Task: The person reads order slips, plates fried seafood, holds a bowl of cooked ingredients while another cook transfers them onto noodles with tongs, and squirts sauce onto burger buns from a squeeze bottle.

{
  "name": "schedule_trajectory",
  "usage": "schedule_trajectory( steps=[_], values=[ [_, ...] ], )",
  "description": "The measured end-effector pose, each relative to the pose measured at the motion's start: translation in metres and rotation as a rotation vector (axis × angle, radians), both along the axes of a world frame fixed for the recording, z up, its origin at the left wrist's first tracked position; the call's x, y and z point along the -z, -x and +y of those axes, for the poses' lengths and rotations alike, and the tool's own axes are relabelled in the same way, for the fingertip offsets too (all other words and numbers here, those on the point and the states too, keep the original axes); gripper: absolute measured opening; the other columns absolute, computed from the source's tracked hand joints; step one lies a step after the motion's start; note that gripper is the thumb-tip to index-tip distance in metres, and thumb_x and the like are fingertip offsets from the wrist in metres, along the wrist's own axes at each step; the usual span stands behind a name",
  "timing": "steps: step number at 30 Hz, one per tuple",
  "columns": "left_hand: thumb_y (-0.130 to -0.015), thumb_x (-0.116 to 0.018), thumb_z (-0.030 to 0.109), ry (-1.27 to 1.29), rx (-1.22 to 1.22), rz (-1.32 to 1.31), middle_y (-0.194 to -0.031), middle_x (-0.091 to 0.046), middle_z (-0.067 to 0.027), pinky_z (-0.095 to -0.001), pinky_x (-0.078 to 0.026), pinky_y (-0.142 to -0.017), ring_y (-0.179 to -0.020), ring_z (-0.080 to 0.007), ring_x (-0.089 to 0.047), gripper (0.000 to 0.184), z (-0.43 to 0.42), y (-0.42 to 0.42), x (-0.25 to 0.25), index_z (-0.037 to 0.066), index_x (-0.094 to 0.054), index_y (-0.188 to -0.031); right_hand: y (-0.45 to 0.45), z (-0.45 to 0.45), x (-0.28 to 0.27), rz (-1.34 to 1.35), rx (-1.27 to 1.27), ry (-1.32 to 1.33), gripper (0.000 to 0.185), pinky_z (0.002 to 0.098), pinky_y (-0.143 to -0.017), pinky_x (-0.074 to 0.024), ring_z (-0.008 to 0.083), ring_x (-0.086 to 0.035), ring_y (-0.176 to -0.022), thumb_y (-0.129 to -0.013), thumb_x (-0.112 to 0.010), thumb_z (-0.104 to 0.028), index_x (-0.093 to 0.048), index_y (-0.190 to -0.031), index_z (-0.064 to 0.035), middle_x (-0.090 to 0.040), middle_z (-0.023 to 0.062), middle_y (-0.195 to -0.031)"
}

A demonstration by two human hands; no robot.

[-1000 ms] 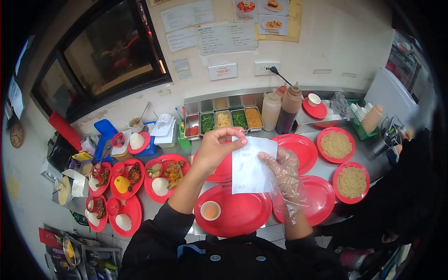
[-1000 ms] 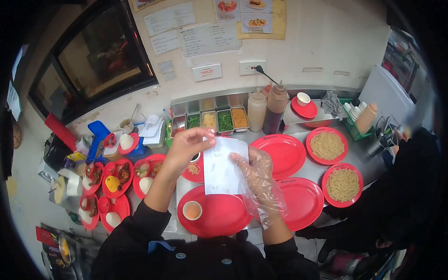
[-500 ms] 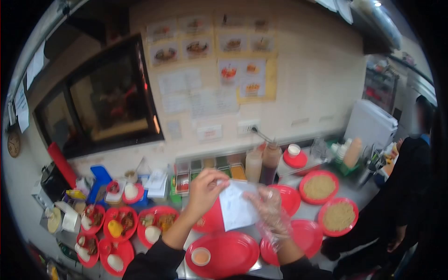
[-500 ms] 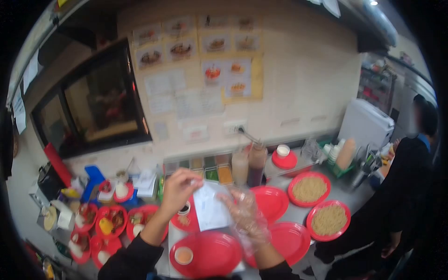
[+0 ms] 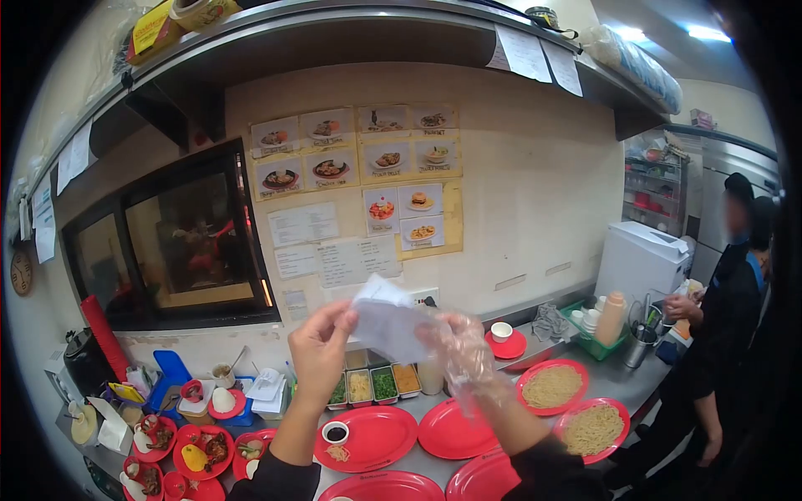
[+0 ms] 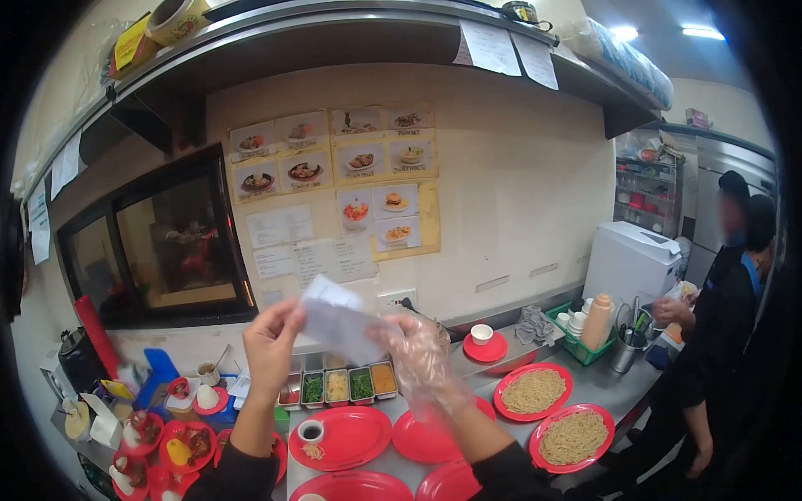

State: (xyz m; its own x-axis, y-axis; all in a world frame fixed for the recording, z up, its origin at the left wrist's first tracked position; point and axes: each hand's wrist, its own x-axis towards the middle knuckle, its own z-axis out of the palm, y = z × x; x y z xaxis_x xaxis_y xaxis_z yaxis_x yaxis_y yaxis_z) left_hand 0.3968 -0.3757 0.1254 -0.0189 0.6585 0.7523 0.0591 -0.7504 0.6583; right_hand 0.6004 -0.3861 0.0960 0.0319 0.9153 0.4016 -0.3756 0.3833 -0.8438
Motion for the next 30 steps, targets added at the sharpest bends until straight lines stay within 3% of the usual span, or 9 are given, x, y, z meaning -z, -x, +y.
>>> schedule_trajectory(
  steps=[4,7,8,14,16,23,26,28,30],
  values=[
    [-0.082,-0.066,0.01,-0.216,-0.103,0.0,-0.131,-0.046,-0.012,-0.0301,-0.046,-0.085,-0.108,-0.0167,-0.052,0.055,-0.019,0.01,-0.026,0.0,-0.043,-0.131,-0.034,0.035,-0.101,-0.051,0.233,-0.407,0.037,0.0293,-0.078,-0.0442,0.0137,-0.057,-0.083,-0.074,-0.077,-0.025,-0.061,-0.096,0.001,-0.063,0.0048,-0.087],
    [-0.079,-0.067,0.009,-0.15,-0.109,0.041,-0.125,-0.044,-0.0102,-0.0314,-0.048,-0.083,-0.106,-0.0189,-0.052,0.048,-0.019,0.04,-0.017,0.002,-0.049,-0.123,-0.069,0.056,-0.205,0.109,0.335,-0.682,0.034,0.0288,-0.079,-0.044,0.0142,-0.057,-0.087,-0.081,-0.068,-0.02,-0.061,-0.105,0.0029,-0.063,0.0076,-0.095],
    [-0.078,-0.068,0.008,-0.12,-0.125,0.047,-0.119,-0.047,-0.0088,-0.0313,-0.049,-0.082,-0.104,-0.0199,-0.053,0.043,-0.019,0.047,-0.012,0.003,-0.053,-0.118,-0.092,0.076,-0.242,0.042,0.589,-0.656,0.032,0.0274,-0.075,-0.0453,0.0156,-0.058,-0.085,-0.079,-0.069,-0.016,-0.06,-0.104,0.0028,-0.063,0.0075,-0.096],
    [-0.078,-0.067,0.006,-0.052,-0.211,0.121,-0.113,-0.05,-0.0067,-0.0265,-0.05,-0.072,-0.091,-0.0152,-0.057,0.028,-0.015,0.085,0.018,0.004,-0.059,-0.105,-0.168,0.167,-0.372,0.038,0.69,-0.657,0.027,0.0231,-0.07,-0.0492,0.0199,-0.062,-0.085,-0.08,-0.067,-0.009,-0.059,-0.102,0.0036,-0.063,0.0105,-0.097],
    [-0.078,-0.066,0.005,0.004,-0.225,0.138,-0.113,-0.05,-0.0067,-0.0256,-0.05,-0.072,-0.091,-0.0146,-0.057,0.027,-0.014,0.099,0.025,0.004,-0.059,-0.105,-0.165,0.176,-0.38,-0.143,0.875,-0.671,0.026,0.0244,-0.071,-0.0511,0.0219,-0.063,-0.087,-0.08,-0.066,-0.006,-0.058,-0.102,0.0035,-0.063,0.012,-0.098],
    [-0.078,-0.066,0.004,0.068,-0.362,0.294,-0.108,-0.052,-0.0051,-0.024,-0.048,-0.07,-0.089,-0.0127,-0.056,0.022,0.001,0.131,0.049,0.006,-0.062,-0.1,-0.154,0.167,-0.407,-0.031,0.56,-0.785,0.036,0.0328,-0.096,-0.0378,0.0261,-0.049,-0.111,-0.093,-0.047,-0.017,-0.042,-0.124,-0.002,-0.044,0.0185,-0.125],
    [-0.077,-0.069,0.009,0.201,-0.43,0.356,-0.096,-0.06,-0.0058,-0.0267,-0.048,-0.068,-0.083,-0.0136,-0.057,0.024,0.041,0.171,0.093,0.006,-0.063,-0.101,-0.175,0.168,-0.377,0.083,0.033,-0.608,0.042,0.0354,-0.105,-0.0326,0.0298,-0.044,-0.122,-0.096,-0.041,-0.018,-0.032,-0.134,-0.0021,-0.035,0.0231,-0.136],
    [-0.078,-0.067,0.007,0.431,-0.375,0.084,-0.086,-0.064,-0.0065,-0.0252,-0.049,-0.059,-0.071,-0.0135,-0.06,0.022,0.077,0.211,0.14,0.0,-0.064,-0.099,-0.188,0.167,-0.338,0.178,-0.495,-0.301,0.047,0.0371,-0.111,-0.0292,0.0323,-0.04,-0.128,-0.099,-0.037,-0.019,-0.026,-0.141,-0.0021,-0.028,0.0261,-0.143],
    [-0.078,-0.063,0.002,0.639,-0.384,-0.163,-0.08,-0.064,-0.0084,-0.025,-0.049,-0.054,-0.062,-0.0146,-0.06,0.023,0.126,0.272,0.209,-0.004,-0.062,-0.1,-0.121,0.11,-0.251,-0.151,0.183,-0.437,0.05,0.0376,-0.108,-0.0329,0.0304,-0.042,-0.127,-0.098,-0.04,-0.028,-0.029,-0.14,-0.0034,-0.033,0.0237,-0.141]
  ],
)
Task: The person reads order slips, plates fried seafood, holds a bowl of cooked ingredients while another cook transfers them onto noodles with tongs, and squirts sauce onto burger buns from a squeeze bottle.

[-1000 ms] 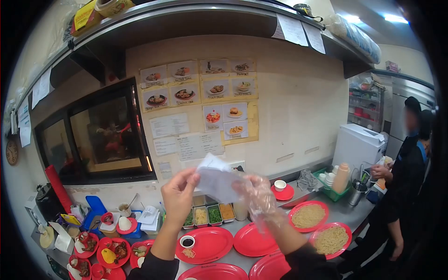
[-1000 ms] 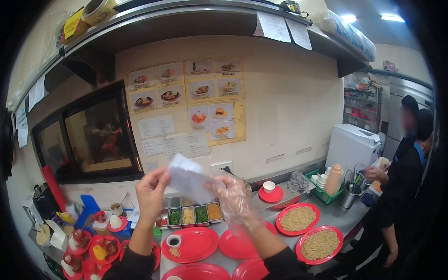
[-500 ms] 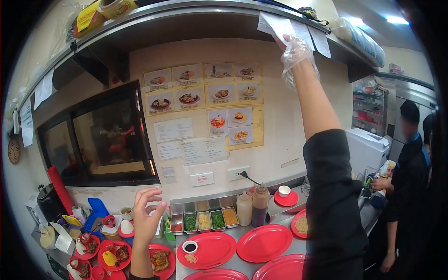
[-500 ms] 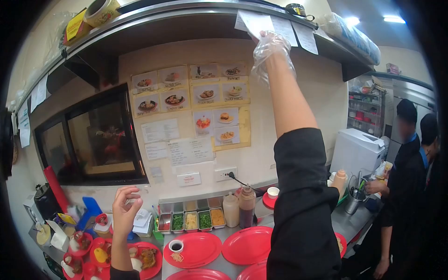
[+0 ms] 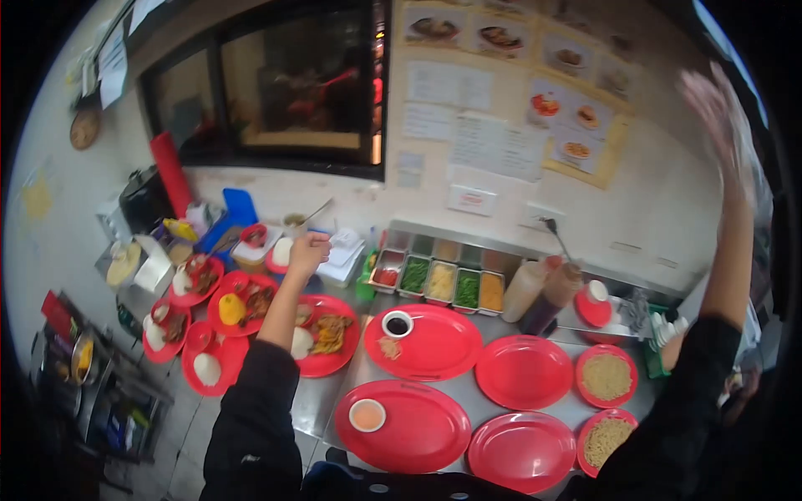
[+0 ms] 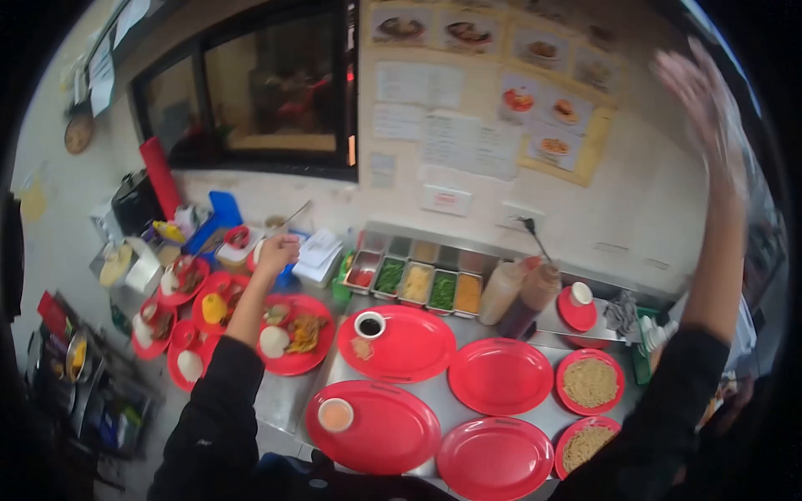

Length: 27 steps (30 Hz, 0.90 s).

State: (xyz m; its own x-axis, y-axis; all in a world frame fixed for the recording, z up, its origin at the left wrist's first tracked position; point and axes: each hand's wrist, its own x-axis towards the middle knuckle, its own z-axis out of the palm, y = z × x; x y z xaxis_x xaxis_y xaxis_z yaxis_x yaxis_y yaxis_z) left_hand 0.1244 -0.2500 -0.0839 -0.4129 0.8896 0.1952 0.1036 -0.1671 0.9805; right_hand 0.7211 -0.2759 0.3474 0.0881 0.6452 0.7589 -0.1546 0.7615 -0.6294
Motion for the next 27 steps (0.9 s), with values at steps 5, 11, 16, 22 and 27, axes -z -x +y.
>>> schedule_trajectory(
  steps=[5,11,16,22,27],
  values=[
    [-0.077,-0.057,-0.003,0.133,-0.157,-0.285,-0.069,-0.057,-0.0065,-0.0275,-0.046,-0.048,-0.055,-0.0183,-0.058,0.041,0.072,0.05,0.097,-0.005,-0.052,-0.118,-0.036,-0.001,0.165,-0.504,-0.089,0.221,0.063,0.0293,-0.081,-0.0492,0.0148,-0.061,-0.092,-0.087,-0.051,-0.056,-0.052,-0.123,-0.0037,-0.062,0.0082,-0.107],
    [-0.086,-0.053,0.011,0.041,-0.22,-0.81,-0.084,-0.058,-0.0068,-0.0287,-0.047,-0.06,-0.076,-0.0139,-0.056,0.033,0.15,0.033,0.114,-0.003,-0.056,-0.115,-0.002,-0.06,0.252,-0.287,0.267,0.546,0.042,0.0244,-0.054,-0.0487,0.0136,-0.059,-0.064,-0.085,-0.064,-0.036,-0.056,-0.108,-0.0018,-0.062,0.0072,-0.083],
    [-0.088,-0.052,0.013,-0.414,-0.301,-0.602,-0.101,-0.06,-0.0111,-0.0227,-0.047,-0.068,-0.08,-0.0122,-0.058,0.037,0.157,0.026,0.064,-0.003,-0.054,-0.121,-0.014,-0.083,0.243,-0.217,0.389,0.644,0.038,0.0238,-0.051,-0.0481,0.0132,-0.059,-0.06,-0.083,-0.068,-0.033,-0.057,-0.103,-0.0033,-0.062,0.0066,-0.079],
    [-0.089,-0.047,0.0,-0.462,0.091,-0.288,-0.11,-0.06,-0.0126,-0.0307,-0.052,-0.081,-0.097,-0.017,-0.061,0.032,0.05,-0.038,-0.109,-0.001,-0.057,-0.12,-0.022,-0.075,0.222,-0.148,0.411,0.514,0.038,0.023,-0.053,-0.0484,0.0121,-0.058,-0.062,-0.085,-0.067,-0.032,-0.056,-0.107,-0.0027,-0.061,0.006,-0.079],
    [-0.091,-0.049,0.002,-0.523,0.447,-0.042,-0.114,-0.06,-0.0117,-0.0293,-0.053,-0.082,-0.099,-0.0171,-0.061,0.032,-0.033,-0.104,-0.198,0.002,-0.057,-0.122,-0.021,-0.073,0.212,-0.178,0.316,0.428,0.037,0.025,-0.057,-0.0516,0.0141,-0.061,-0.066,-0.086,-0.064,-0.029,-0.058,-0.108,-0.0012,-0.063,0.0081,-0.083]
  ],
)
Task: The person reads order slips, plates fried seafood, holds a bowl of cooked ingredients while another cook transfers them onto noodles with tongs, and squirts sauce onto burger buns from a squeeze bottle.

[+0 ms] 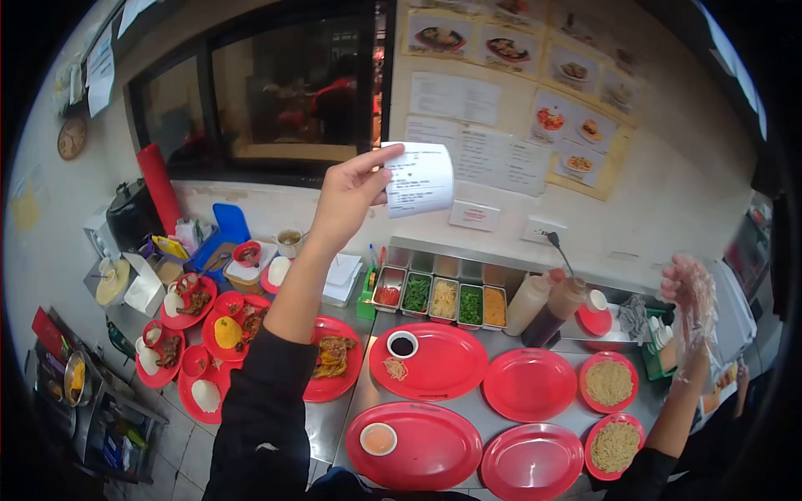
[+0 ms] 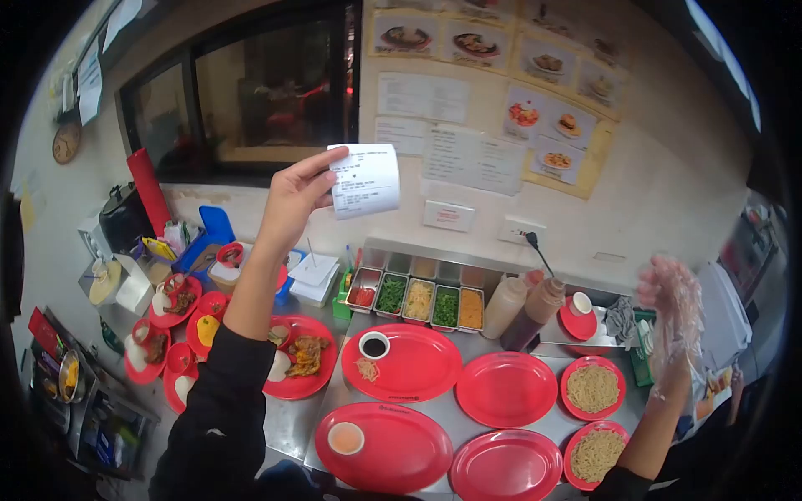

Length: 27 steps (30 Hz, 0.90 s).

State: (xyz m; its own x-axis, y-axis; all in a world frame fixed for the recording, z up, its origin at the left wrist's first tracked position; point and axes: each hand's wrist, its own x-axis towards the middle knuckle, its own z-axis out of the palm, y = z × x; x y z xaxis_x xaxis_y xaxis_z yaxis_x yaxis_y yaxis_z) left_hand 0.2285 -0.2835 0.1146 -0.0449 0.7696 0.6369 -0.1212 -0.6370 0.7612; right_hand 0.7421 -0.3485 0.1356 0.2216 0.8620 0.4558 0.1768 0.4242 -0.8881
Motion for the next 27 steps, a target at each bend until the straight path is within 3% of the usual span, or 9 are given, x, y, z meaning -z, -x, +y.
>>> schedule_trajectory(
  steps=[7,11,13,15,17,19,23,24,27],
  values=[
    [-0.089,-0.052,0.003,-0.099,0.166,0.173,-0.114,-0.059,-0.0108,-0.0292,-0.054,-0.081,-0.097,-0.0154,-0.061,0.036,-0.044,-0.103,-0.059,0.001,-0.054,-0.125,-0.059,-0.009,-0.046,-0.036,0.005,-0.05,0.039,0.0266,-0.06,-0.0522,0.0158,-0.063,-0.067,-0.085,-0.063,-0.033,-0.059,-0.107,-0.0019,-0.065,0.0105,-0.084],
    [-0.089,-0.053,0.004,-0.152,0.237,0.145,-0.116,-0.059,-0.0119,-0.0301,-0.054,-0.081,-0.099,-0.0165,-0.06,0.036,-0.06,-0.15,-0.075,0.0,-0.054,-0.124,-0.094,0.008,-0.096,-0.174,-0.052,-0.128,0.047,0.0271,-0.07,-0.0506,0.0154,-0.062,-0.078,-0.088,-0.058,-0.042,-0.056,-0.114,-0.0033,-0.064,0.0094,-0.096],
    [-0.09,-0.052,0.005,-0.151,0.221,0.162,-0.116,-0.06,-0.0076,-0.0258,-0.053,-0.079,-0.097,-0.0117,-0.059,0.033,-0.069,-0.166,-0.083,0.006,-0.057,-0.123,-0.1,0.017,-0.118,-0.117,-0.092,-0.214,0.052,0.0269,-0.073,-0.05,0.0145,-0.062,-0.081,-0.087,-0.058,-0.044,-0.054,-0.116,-0.0012,-0.064,0.0098,-0.101],
    [-0.09,-0.052,0.006,-0.174,0.205,0.179,-0.117,-0.059,-0.0082,-0.0264,-0.053,-0.079,-0.097,-0.012,-0.059,0.034,-0.084,-0.179,-0.092,0.006,-0.057,-0.123,-0.102,0.036,-0.147,-0.002,-0.07,-0.204,0.064,0.029,-0.08,-0.0501,0.0204,-0.062,-0.093,-0.086,-0.059,-0.047,-0.047,-0.124,0.003,-0.061,0.0157,-0.111],
    [-0.089,-0.052,0.005,-0.167,0.026,0.267,-0.117,-0.058,-0.0101,-0.0274,-0.053,-0.08,-0.099,-0.0135,-0.058,0.034,-0.092,-0.186,-0.1,0.003,-0.056,-0.123,-0.102,0.048,-0.171,0.197,-0.11,-0.395,0.076,0.0324,-0.078,-0.0534,0.0291,-0.062,-0.098,-0.082,-0.064,-0.048,-0.04,-0.125,0.01,-0.057,0.0242,-0.113],
    [-0.089,-0.052,0.003,-0.197,0.049,0.242,-0.117,-0.058,-0.0119,-0.0287,-0.053,-0.08,-0.1,-0.0155,-0.059,0.036,-0.098,-0.19,-0.104,0.0,-0.054,-0.124,-0.122,0.082,-0.215,0.562,-0.209,-0.367,0.081,0.0329,-0.079,-0.0543,0.0369,-0.059,-0.104,-0.083,-0.065,-0.046,-0.032,-0.132,0.0094,-0.049,0.0308,-0.122],
    [-0.088,-0.052,0.001,-0.189,0.034,0.205,-0.117,-0.058,-0.0137,-0.0305,-0.054,-0.08,-0.1,-0.0178,-0.06,0.037,-0.106,-0.182,-0.104,-0.002,-0.052,-0.124,-0.124,0.101,-0.265,0.819,-0.326,-0.551,0.078,0.031,-0.075,-0.056,0.0379,-0.059,-0.103,-0.085,-0.063,-0.043,-0.029,-0.133,0.0076,-0.048,0.0307,-0.122],
    [-0.088,-0.052,0.001,-0.192,0.018,0.195,-0.116,-0.058,-0.0141,-0.031,-0.054,-0.081,-0.1,-0.0182,-0.06,0.036,-0.106,-0.18,-0.102,-0.003,-0.052,-0.124,-0.135,0.117,-0.275,0.768,-0.295,-0.694,0.072,0.0299,-0.073,-0.0562,0.0358,-0.06,-0.101,-0.086,-0.063,-0.04,-0.033,-0.131,0.0066,-0.049,0.0295,-0.119],
    [-0.088,-0.051,0.0,-0.184,-0.005,0.186,-0.115,-0.058,-0.0149,-0.0322,-0.054,-0.081,-0.099,-0.0188,-0.061,0.036,-0.108,-0.175,-0.1,-0.003,-0.053,-0.124,-0.135,0.107,-0.293,0.948,-0.146,-0.731,0.054,0.027,-0.067,-0.056,0.0263,-0.061,-0.093,-0.087,-0.063,-0.034,-0.045,-0.119,0.0057,-0.054,0.0226,-0.112]
  ],
)
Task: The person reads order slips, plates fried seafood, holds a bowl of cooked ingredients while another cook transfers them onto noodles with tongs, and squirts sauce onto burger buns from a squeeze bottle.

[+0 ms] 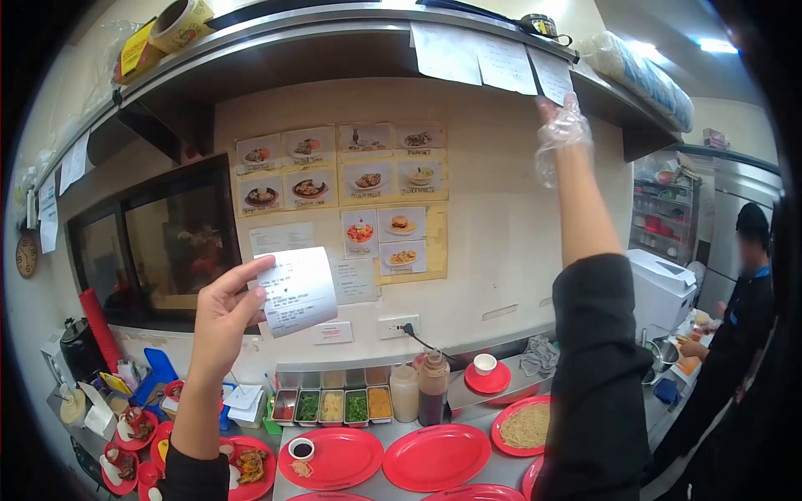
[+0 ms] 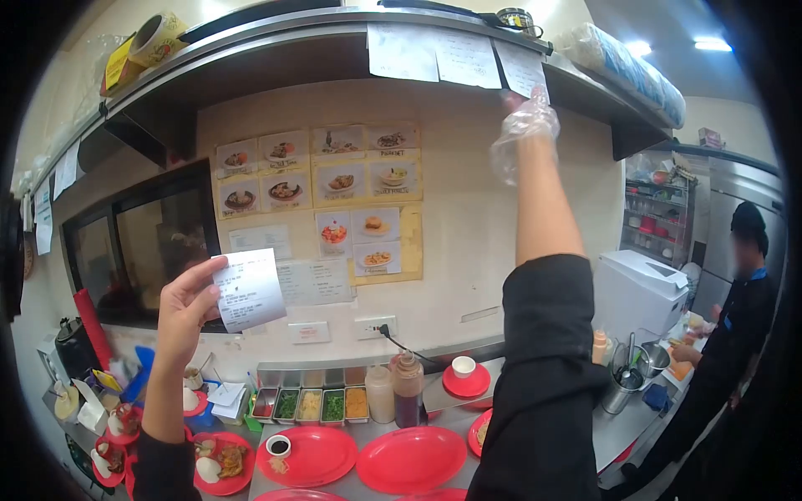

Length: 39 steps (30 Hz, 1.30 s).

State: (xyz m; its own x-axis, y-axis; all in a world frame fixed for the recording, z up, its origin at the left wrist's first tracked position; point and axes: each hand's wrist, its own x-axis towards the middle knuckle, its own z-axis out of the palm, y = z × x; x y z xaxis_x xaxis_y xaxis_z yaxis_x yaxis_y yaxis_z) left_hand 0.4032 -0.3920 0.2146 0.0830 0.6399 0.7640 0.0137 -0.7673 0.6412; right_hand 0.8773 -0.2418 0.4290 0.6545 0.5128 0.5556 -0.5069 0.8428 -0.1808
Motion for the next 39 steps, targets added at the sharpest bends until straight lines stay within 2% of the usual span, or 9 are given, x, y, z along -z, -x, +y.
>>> schedule_trajectory(
  steps=[3,6,8,11,13,14,16,21,39],
  values=[
    [-0.088,-0.051,0.001,0.043,-0.01,0.023,-0.115,-0.058,-0.0149,-0.0323,-0.055,-0.08,-0.099,-0.0187,-0.061,0.036,0.001,0.004,0.004,-0.004,-0.052,-0.124,-0.045,0.019,-0.017,-0.335,0.44,0.165,0.038,0.0264,-0.076,-0.0521,0.0184,-0.06,-0.095,-0.09,-0.058,-0.031,-0.055,-0.111,0.0005,-0.06,0.0131,-0.108],
    [-0.089,-0.051,0.002,0.102,0.001,-0.019,-0.117,-0.057,-0.0152,-0.0326,-0.055,-0.08,-0.099,-0.0194,-0.061,0.036,0.003,-0.003,0.011,-0.004,-0.052,-0.124,-0.037,-0.025,0.015,-0.942,1.754,1.022,0.029,0.0312,-0.088,-0.046,0.0209,-0.059,-0.104,-0.089,-0.056,-0.031,-0.062,-0.113,-0.0157,-0.062,0.0064,-0.115],
    [-0.089,-0.051,0.002,0.091,0.065,-0.074,-0.119,-0.056,-0.015,-0.0326,-0.055,-0.08,-0.1,-0.0199,-0.06,0.036,0.006,-0.007,0.023,-0.003,-0.051,-0.125,-0.025,-0.049,0.078,-0.909,1.548,0.707,0.028,0.0318,-0.086,-0.0468,0.0199,-0.061,-0.102,-0.086,-0.059,-0.019,-0.061,-0.112,-0.01,-0.062,0.0089,-0.114],
    [-0.088,-0.051,0.003,0.171,0.155,-0.107,-0.119,-0.056,-0.0137,-0.0323,-0.056,-0.08,-0.101,-0.0196,-0.06,0.037,0.005,-0.014,0.042,-0.003,-0.051,-0.125,0.035,-0.074,0.214,-0.574,0.488,-0.192,0.022,0.0333,-0.095,-0.0456,0.0228,-0.055,-0.109,-0.091,-0.054,-0.009,-0.053,-0.109,0.0041,-0.057,0.0147,-0.109],
    [-0.088,-0.052,0.002,0.247,0.202,-0.093,-0.118,-0.057,-0.0124,-0.0317,-0.056,-0.079,-0.101,-0.0188,-0.06,0.038,0.006,-0.017,0.054,-0.002,-0.051,-0.125,0.093,-0.116,0.287,-0.528,0.279,-0.115,0.021,0.0343,-0.097,-0.0414,0.0204,-0.054,-0.106,-0.091,-0.056,-0.013,-0.051,-0.108,-0.0015,-0.054,0.0089,-0.11],
    [-0.088,-0.052,0.002,0.27,0.198,-0.105,-0.118,-0.057,-0.0124,-0.0317,-0.056,-0.079,-0.101,-0.0188,-0.06,0.038,0.007,-0.018,0.061,-0.002,-0.051,-0.125,0.103,-0.123,0.333,-0.527,0.185,-0.127,0.047,0.0355,-0.11,-0.0297,0.025,-0.043,-0.124,-0.094,-0.049,-0.025,-0.042,-0.128,0.0063,-0.048,0.0166,-0.128],
    [-0.088,-0.052,0.002,0.327,0.269,-0.107,-0.118,-0.057,-0.0128,-0.0313,-0.056,-0.079,-0.101,-0.0189,-0.06,0.037,0.008,-0.018,0.073,-0.002,-0.051,-0.125,0.158,-0.158,0.383,-0.268,0.081,0.14,0.04,0.0291,-0.098,-0.0414,0.0182,-0.052,-0.11,-0.092,-0.053,-0.021,-0.046,-0.124,0.0009,-0.053,0.0105,-0.118],
    [-0.089,-0.051,0.001,0.327,0.34,-0.139,-0.119,-0.055,-0.0155,-0.0322,-0.056,-0.082,-0.103,-0.0204,-0.059,0.036,0.003,-0.007,0.097,-0.004,-0.05,-0.125,0.262,-0.224,0.4,-0.058,-0.068,0.566,0.026,0.0182,-0.063,-0.0489,0.0086,-0.055,-0.08,-0.086,-0.058,-0.008,-0.049,-0.111,-0.0038,-0.054,0.0042,-0.1],
    [-0.091,-0.046,-0.001,0.337,0.262,-0.134,-0.115,-0.058,-0.0148,-0.0282,-0.057,-0.076,-0.096,-0.018,-0.062,0.034,-0.017,0.035,0.124,-0.001,-0.053,-0.124,0.328,-0.244,0.43,-0.053,-0.198,0.619,0.022,0.0254,-0.058,-0.0518,0.0144,-0.06,-0.073,-0.087,-0.058,-0.005,-0.047,-0.105,0.0007,-0.058,0.0104,-0.089]
  ],
)
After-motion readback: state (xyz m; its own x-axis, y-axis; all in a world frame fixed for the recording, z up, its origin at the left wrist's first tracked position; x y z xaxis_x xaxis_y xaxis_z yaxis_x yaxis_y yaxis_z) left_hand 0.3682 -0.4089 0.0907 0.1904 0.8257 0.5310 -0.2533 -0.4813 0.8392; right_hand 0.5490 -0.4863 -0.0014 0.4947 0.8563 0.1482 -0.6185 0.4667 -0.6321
